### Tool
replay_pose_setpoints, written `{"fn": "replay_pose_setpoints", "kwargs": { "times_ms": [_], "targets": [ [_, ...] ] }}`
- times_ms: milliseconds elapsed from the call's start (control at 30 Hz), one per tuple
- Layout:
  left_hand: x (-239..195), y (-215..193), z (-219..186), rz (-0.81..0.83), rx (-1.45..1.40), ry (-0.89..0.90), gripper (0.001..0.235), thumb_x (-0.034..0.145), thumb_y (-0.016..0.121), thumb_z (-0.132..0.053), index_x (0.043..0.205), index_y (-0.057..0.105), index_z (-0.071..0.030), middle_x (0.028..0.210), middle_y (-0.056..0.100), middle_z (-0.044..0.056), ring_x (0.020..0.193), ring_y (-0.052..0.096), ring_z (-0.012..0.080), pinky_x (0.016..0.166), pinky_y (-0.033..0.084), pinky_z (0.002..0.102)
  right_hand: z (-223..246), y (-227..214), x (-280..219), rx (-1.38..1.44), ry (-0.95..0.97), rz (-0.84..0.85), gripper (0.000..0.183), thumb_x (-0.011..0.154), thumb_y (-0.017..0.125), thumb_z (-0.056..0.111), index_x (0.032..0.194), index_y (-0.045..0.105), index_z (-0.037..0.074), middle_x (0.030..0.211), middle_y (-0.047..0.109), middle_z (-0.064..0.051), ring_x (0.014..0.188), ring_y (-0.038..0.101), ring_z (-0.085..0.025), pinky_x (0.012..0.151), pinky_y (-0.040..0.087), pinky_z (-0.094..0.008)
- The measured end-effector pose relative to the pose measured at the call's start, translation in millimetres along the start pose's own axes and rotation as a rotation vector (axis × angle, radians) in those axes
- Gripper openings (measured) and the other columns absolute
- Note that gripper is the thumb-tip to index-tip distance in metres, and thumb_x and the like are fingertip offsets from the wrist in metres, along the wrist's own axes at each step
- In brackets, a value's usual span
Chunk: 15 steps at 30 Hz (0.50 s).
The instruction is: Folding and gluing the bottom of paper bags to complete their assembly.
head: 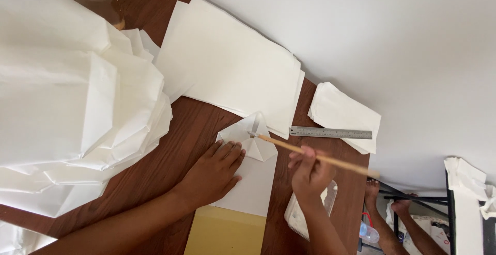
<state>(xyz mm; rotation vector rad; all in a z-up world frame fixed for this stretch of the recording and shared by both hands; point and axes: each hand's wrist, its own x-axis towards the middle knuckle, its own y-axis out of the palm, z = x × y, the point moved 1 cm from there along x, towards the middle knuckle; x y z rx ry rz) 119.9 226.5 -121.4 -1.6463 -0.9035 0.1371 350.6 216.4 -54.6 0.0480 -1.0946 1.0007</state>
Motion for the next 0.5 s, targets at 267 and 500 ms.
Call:
{"fn": "replay_pose_setpoints", "kwargs": {
  "times_ms": [267, 500],
  "targets": [
    [-7, 29, 3, -0.042, 0.056, -0.003, 0.061, 0.100, 0.054, -0.042, 0.144, 0.052, 0.000, 0.147, 0.052, 0.017, 0.137, 0.045, 0.0344, 0.116, 0.035, 0.051, -4, 11, 21, -0.105, 0.222, 0.073, 0.020, 0.110, 0.049, 0.020, 0.096, 0.054, 0.006, 0.072, 0.071, -0.008, 0.043, 0.059, -0.015, 0.042, 0.047, -0.025],
    [-6, 24, 3, -0.016, 0.093, -0.008, 0.061, 0.101, 0.050, -0.044, 0.144, 0.052, -0.001, 0.146, 0.052, 0.016, 0.137, 0.045, 0.0335, 0.116, 0.036, 0.051, -32, -3, -17, -0.163, -0.158, 0.182, 0.041, 0.107, 0.046, 0.034, 0.087, 0.069, 0.008, 0.069, 0.071, -0.003, 0.044, 0.062, -0.010, 0.039, 0.051, -0.025]
  ]
}}
